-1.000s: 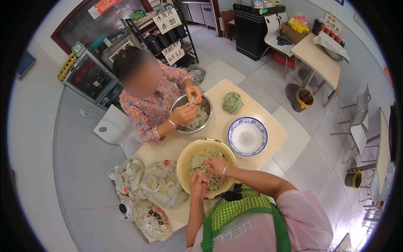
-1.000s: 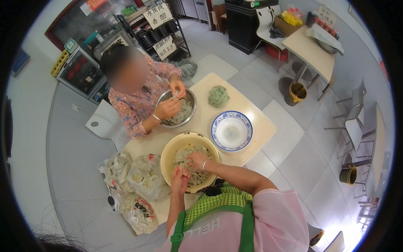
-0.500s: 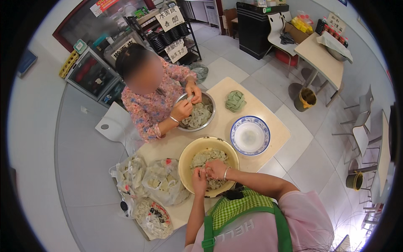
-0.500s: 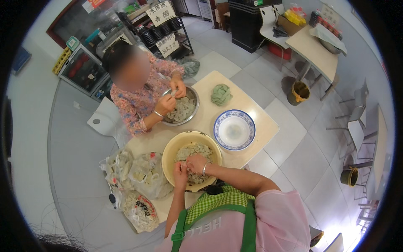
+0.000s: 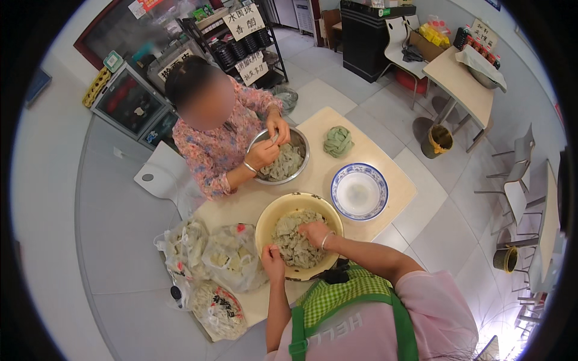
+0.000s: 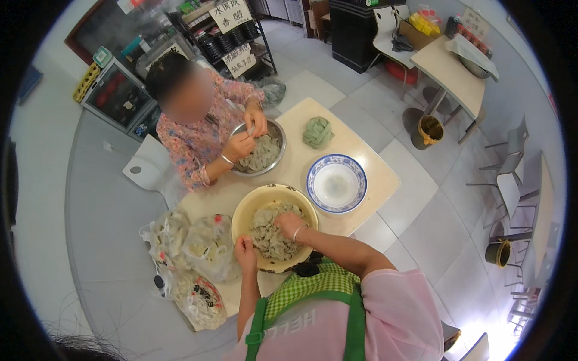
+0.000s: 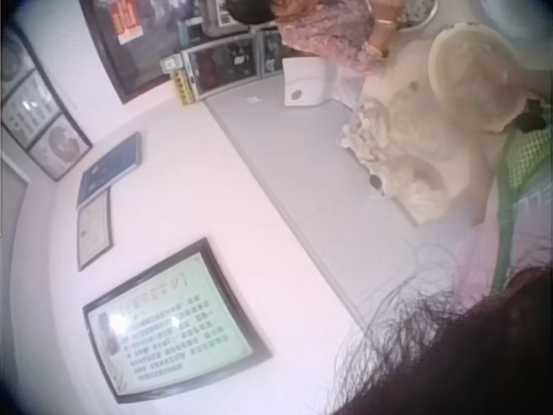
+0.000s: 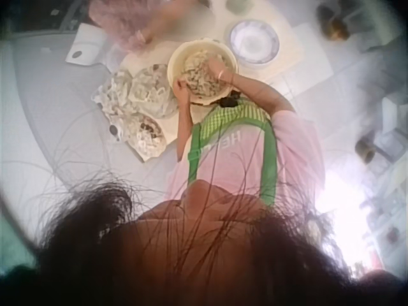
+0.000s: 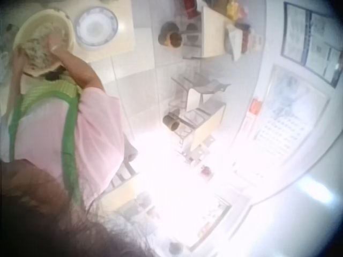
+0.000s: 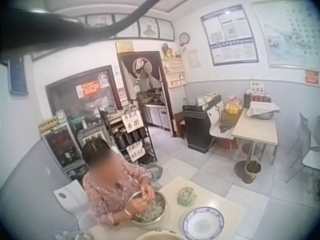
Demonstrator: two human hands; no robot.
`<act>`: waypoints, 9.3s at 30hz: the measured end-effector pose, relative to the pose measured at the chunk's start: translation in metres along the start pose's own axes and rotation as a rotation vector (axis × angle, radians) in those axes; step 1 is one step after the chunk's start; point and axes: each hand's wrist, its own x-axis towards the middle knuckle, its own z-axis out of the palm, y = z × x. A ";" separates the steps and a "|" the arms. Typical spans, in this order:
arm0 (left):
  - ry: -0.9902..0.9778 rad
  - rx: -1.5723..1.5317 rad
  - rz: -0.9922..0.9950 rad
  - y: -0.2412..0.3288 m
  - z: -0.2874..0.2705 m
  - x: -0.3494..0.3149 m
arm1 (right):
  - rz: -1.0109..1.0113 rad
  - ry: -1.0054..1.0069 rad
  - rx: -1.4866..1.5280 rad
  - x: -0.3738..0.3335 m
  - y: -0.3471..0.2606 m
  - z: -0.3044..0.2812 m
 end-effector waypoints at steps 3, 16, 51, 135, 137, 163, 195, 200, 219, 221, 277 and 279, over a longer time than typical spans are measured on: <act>0.039 0.083 0.086 0.000 0.002 -0.002 | -0.121 -0.017 -0.045 -0.013 -0.006 0.008; -0.158 0.332 0.059 -0.016 0.045 0.000 | 0.113 -0.010 -0.014 -0.006 -0.002 0.024; -0.204 -0.259 -0.172 0.024 0.038 -0.022 | 0.245 -0.106 0.641 -0.004 -0.026 -0.009; -0.189 0.126 0.112 0.018 0.035 0.002 | -0.054 0.124 0.590 -0.002 -0.010 -0.001; -0.150 0.078 0.135 0.026 0.036 -0.008 | 0.023 0.086 0.579 -0.004 -0.019 0.000; -0.185 0.252 0.015 0.011 0.033 -0.025 | 0.455 0.203 0.061 0.047 0.016 0.013; 0.032 -0.379 -0.189 -0.006 0.054 -0.024 | 0.285 0.341 0.361 0.020 -0.018 0.029; -0.034 -0.487 -0.334 0.010 0.038 -0.033 | 0.389 0.203 0.177 0.046 0.017 0.024; -0.096 -0.406 -0.294 0.008 0.029 -0.012 | 0.154 -0.032 0.214 0.014 -0.007 -0.012; -0.117 -0.421 -0.293 0.009 0.031 -0.009 | 0.013 -0.108 0.244 0.011 -0.019 -0.014; -0.025 -0.227 -0.076 0.006 0.013 -0.017 | 0.545 -0.009 0.977 0.016 -0.016 0.006; -0.009 -0.212 -0.109 -0.011 0.022 -0.001 | 0.297 -0.118 0.895 0.008 -0.030 0.003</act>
